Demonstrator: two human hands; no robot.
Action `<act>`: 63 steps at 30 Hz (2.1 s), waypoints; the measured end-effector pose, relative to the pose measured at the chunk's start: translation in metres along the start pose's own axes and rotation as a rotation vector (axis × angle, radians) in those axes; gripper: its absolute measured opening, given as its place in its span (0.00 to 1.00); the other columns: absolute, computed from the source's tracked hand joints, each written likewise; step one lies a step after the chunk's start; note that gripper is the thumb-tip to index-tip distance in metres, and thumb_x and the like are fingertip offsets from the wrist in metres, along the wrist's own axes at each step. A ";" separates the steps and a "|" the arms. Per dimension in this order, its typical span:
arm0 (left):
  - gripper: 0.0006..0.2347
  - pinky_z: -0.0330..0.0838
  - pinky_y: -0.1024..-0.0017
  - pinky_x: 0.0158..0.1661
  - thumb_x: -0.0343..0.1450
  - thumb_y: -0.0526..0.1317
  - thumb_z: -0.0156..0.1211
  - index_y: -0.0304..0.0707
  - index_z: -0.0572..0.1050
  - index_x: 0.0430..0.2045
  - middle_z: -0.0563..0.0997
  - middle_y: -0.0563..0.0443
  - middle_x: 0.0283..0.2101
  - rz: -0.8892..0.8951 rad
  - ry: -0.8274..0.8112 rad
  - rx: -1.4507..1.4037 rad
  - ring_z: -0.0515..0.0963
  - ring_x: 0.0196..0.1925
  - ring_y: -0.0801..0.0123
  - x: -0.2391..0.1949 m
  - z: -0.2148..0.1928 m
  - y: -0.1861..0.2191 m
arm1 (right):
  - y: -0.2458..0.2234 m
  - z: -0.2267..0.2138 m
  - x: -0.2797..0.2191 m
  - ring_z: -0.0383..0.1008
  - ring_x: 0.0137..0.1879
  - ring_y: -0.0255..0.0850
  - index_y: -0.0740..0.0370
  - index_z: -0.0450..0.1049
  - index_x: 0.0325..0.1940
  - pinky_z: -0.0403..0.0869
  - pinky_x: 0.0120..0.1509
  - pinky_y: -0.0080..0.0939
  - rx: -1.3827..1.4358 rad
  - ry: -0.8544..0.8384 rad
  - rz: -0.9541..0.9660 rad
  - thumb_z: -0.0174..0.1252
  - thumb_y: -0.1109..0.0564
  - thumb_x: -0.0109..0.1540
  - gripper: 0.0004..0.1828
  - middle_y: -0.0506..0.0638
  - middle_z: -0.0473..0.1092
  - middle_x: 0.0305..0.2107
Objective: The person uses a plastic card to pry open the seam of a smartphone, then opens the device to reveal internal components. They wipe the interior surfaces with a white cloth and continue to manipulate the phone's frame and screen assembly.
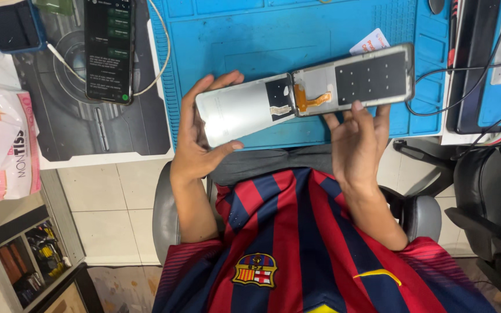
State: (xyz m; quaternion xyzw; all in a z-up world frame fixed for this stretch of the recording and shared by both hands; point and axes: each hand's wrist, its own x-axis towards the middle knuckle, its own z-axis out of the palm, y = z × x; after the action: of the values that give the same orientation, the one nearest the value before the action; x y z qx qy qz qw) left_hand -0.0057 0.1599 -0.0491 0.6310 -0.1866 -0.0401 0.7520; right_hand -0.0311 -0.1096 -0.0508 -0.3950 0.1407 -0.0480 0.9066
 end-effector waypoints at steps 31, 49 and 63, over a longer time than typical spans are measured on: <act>0.36 0.85 0.62 0.50 0.57 0.38 0.83 0.34 0.69 0.59 0.72 0.45 0.58 -0.356 -0.078 0.714 0.78 0.59 0.54 0.029 -0.026 0.021 | -0.067 -0.029 0.000 0.61 0.76 0.68 0.73 0.64 0.58 0.63 0.80 0.63 -0.034 0.061 0.463 0.46 0.59 0.69 0.17 0.77 0.61 0.64; 0.30 0.82 0.67 0.43 0.56 0.41 0.84 0.36 0.74 0.50 0.77 0.47 0.51 -0.209 0.014 0.712 0.82 0.51 0.62 0.030 -0.016 0.029 | -0.064 -0.050 0.020 0.80 0.52 0.63 0.75 0.62 0.55 0.83 0.51 0.51 -0.448 0.111 0.337 0.42 0.58 0.76 0.13 0.74 0.73 0.48; 0.41 0.73 0.65 0.71 0.65 0.35 0.83 0.37 0.58 0.71 0.76 0.45 0.64 0.053 -0.068 0.387 0.78 0.68 0.63 0.065 0.038 0.036 | -0.058 -0.016 0.011 0.84 0.47 0.47 0.73 0.65 0.54 0.86 0.51 0.45 -0.743 -0.040 -0.155 0.48 0.63 0.78 0.07 0.59 0.76 0.40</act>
State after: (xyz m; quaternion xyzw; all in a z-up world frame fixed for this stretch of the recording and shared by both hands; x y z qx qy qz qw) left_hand 0.0354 0.1123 0.0054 0.7569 -0.2329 -0.0049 0.6106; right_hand -0.0234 -0.1626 -0.0213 -0.7070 0.1006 -0.0545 0.6979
